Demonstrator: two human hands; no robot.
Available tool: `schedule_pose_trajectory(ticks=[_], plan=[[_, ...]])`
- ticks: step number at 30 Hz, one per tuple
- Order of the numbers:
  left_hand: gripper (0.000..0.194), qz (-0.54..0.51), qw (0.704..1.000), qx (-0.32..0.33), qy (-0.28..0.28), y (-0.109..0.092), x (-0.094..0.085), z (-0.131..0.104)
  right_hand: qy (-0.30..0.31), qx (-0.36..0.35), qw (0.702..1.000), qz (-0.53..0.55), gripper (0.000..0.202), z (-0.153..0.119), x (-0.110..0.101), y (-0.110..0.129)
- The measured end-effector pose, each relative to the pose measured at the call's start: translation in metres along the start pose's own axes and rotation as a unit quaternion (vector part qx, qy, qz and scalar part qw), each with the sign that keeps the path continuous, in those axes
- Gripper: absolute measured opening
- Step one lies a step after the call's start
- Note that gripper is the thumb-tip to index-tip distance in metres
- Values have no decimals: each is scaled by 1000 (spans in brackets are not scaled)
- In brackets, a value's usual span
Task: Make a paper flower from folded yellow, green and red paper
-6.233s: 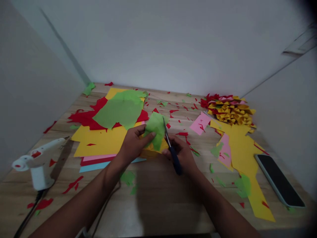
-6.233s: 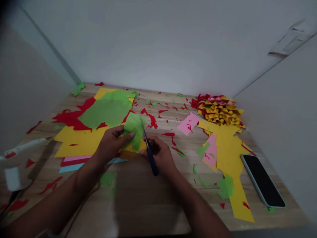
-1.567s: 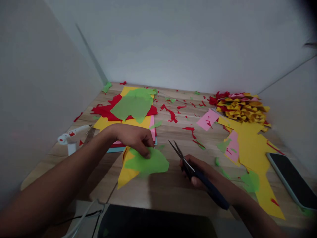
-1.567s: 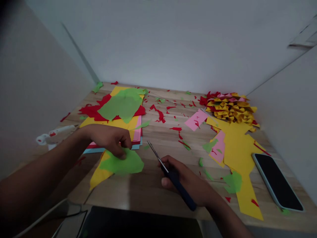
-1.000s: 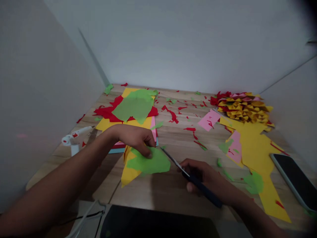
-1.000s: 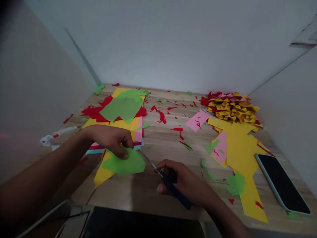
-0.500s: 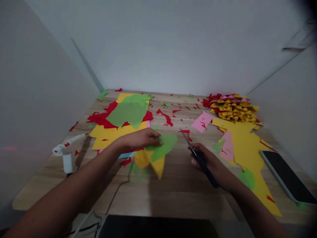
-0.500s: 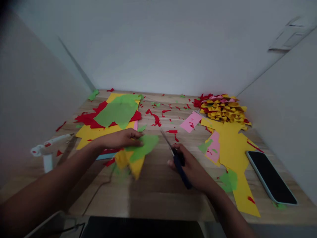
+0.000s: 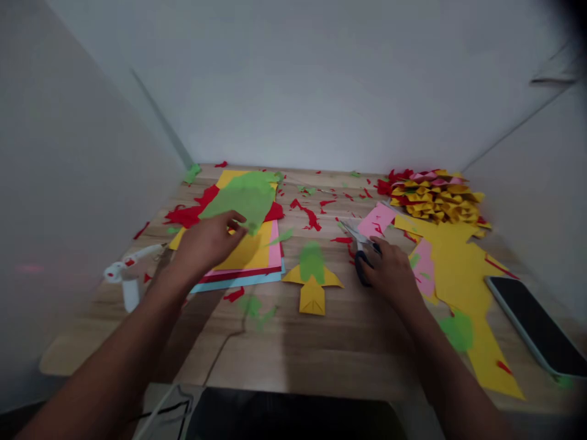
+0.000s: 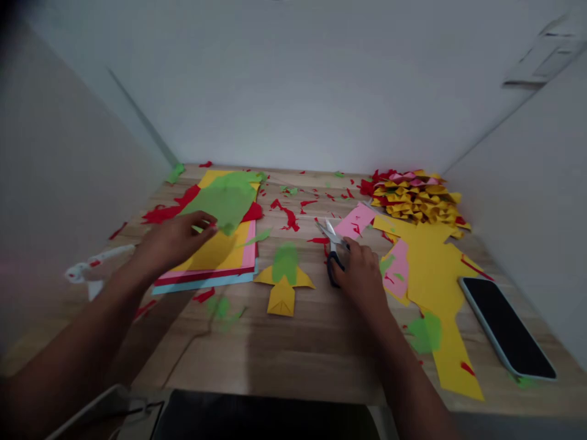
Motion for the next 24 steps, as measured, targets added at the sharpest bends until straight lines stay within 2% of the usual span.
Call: schedule_pose_trajectory(ticks=[2,3,4,6,7,9,12,16,20,22,24], plan=[[45,15,998,-28,-50,31,-12,18,12,-10,999,-33,59,0,9,-3],[50,21,998,-13,-62,39,-11,26,15,-13,999,-44,59,-1,13,-4],[58,20,997,11,-67,42,-7,33,16,-16,998,-50,58,-2,16,-5],[75,5,997,65,-36,40,13,42,15,-23,998,-55,57,-2,20,-8],[79,5,997,69,-31,40,22,45,14,-29,998,-57,57,-2,21,-10],[68,4,998,58,-34,41,36,47,7,-39,997,-60,59,0,21,-14],[46,-12,997,53,-56,45,44,44,-7,-38,998,-57,59,2,19,-20],[45,-54,993,64,-80,58,42,37,0,-12,999,-42,59,-1,18,-22],[41,-97,989,59,-92,70,42,39,-5,28,999,16,67,2,11,-14],[39,-112,988,52,-96,72,40,43,-5,53,997,56,71,8,6,-4],[38,-120,986,40,-104,72,35,47,14,55,994,94,72,16,3,16]])
Point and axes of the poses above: each hand's wrist, its own z-axis towards the middle knuckle, its own x-axis out of the palm, y = z × x, the point moved 8 cm from there along z, towards the middle knuckle, and after that the axes turned 2 degrees about -y, right-handed, at the moved point
